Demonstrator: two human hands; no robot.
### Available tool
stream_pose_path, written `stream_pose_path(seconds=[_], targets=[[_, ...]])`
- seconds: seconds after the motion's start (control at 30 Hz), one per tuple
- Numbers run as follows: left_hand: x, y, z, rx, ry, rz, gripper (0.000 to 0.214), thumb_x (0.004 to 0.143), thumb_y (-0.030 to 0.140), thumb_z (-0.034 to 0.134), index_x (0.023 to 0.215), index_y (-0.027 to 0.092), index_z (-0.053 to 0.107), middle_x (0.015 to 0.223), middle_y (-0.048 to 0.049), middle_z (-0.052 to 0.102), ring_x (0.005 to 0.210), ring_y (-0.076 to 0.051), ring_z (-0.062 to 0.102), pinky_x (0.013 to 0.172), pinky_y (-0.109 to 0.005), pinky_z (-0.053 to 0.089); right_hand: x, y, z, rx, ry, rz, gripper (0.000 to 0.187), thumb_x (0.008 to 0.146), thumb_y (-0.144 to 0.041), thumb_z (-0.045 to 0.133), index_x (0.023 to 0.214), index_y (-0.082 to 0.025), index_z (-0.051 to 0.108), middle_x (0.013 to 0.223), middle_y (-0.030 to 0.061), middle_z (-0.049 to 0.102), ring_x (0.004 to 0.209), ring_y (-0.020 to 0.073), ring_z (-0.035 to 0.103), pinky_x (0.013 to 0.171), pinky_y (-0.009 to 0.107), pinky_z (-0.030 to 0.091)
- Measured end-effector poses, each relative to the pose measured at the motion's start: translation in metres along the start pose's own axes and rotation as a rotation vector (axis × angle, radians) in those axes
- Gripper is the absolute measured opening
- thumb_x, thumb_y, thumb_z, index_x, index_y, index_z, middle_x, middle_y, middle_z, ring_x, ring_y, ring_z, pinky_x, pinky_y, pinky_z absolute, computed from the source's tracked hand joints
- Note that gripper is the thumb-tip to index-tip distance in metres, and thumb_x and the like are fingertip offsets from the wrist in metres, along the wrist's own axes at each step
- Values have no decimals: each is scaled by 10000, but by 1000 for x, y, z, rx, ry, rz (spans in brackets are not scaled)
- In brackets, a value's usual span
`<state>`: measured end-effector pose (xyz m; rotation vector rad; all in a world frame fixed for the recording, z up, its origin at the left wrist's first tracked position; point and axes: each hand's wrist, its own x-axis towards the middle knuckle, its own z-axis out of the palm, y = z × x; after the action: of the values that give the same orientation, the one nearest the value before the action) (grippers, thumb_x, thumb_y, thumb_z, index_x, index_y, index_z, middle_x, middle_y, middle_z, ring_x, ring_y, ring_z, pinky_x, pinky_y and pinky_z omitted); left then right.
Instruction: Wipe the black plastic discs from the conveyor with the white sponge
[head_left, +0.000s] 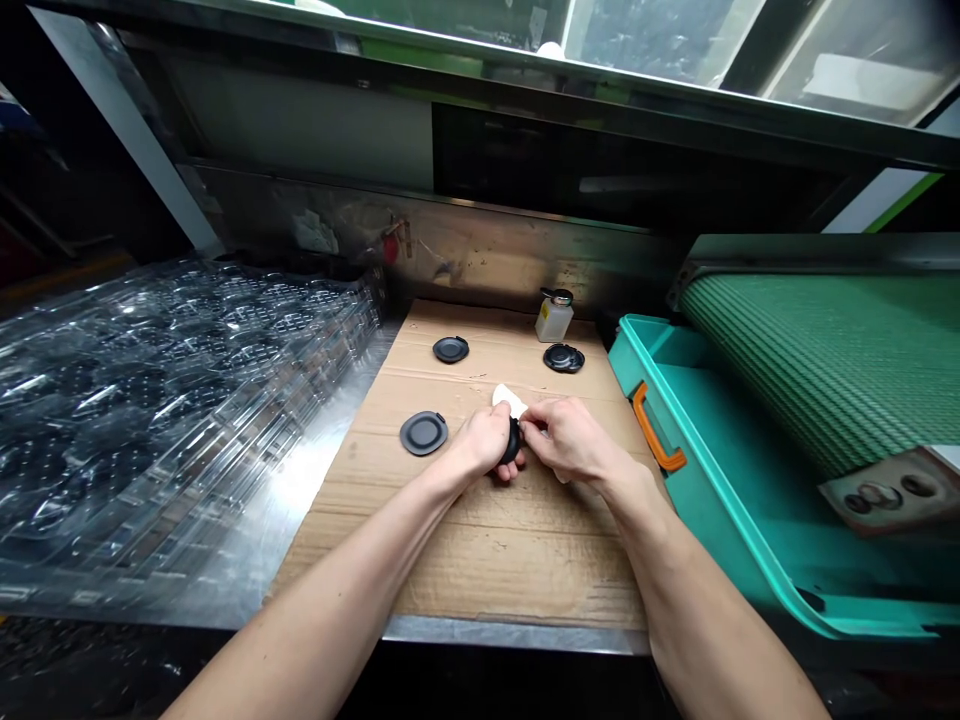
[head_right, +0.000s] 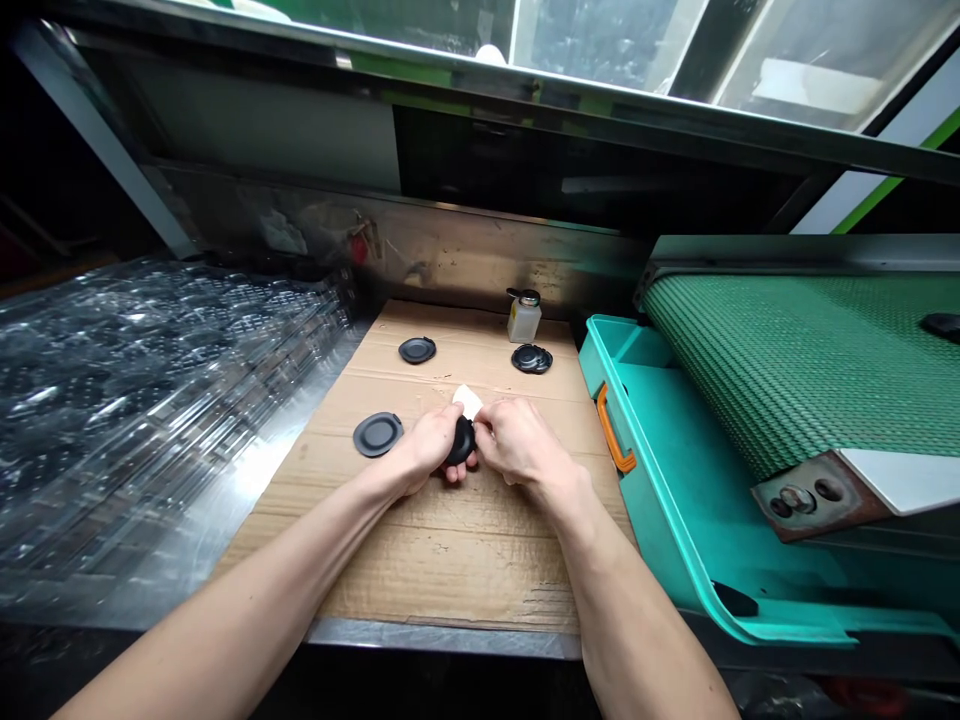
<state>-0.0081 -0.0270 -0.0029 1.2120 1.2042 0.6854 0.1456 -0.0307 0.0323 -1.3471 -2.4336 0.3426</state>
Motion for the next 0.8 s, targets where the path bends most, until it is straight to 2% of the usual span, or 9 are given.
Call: stream_pose_path(seconds=[0.27,0.47,0.57,0.7,0.8], targets=[[-4,3,-1,57,-22,55,638,948,503,248,635,104,635,492,-115,621,370,-161,555,390,-252,424,2,-1,3,-4,64,-23,250,869,-149,467,753,-195,683,764,25,687,707,149,604,671,238,411],[-3,1,0,87,13,42,630,947,444,215,623,101,633,557,-149,657,385,-184,580,387,-281,435,-1,4,-1,3,-8,-6,281,855,-157,456,668,-196,662,652,9,657,589,132,564,607,238,381],[-4,3,1,126,4,56,648,949,447,194,624,98,634,592,-159,674,390,-179,584,380,-274,432,-1,2,-2,-7,-11,-13,269,850,-149,461,680,-191,665,663,13,657,592,129,559,604,234,377],[-9,5,4,163,-72,62,658,953,478,198,611,103,616,580,-152,665,389,-174,585,387,-273,450,4,1,-2,-35,74,-47,252,864,-155,460,746,-184,680,753,37,678,679,144,584,660,243,396],[-12,3,7,75,-97,37,621,955,494,222,673,105,616,570,-133,658,377,-169,572,373,-265,443,2,8,-9,39,117,-61,239,866,-179,478,787,-191,703,777,34,689,715,152,606,682,247,421]])
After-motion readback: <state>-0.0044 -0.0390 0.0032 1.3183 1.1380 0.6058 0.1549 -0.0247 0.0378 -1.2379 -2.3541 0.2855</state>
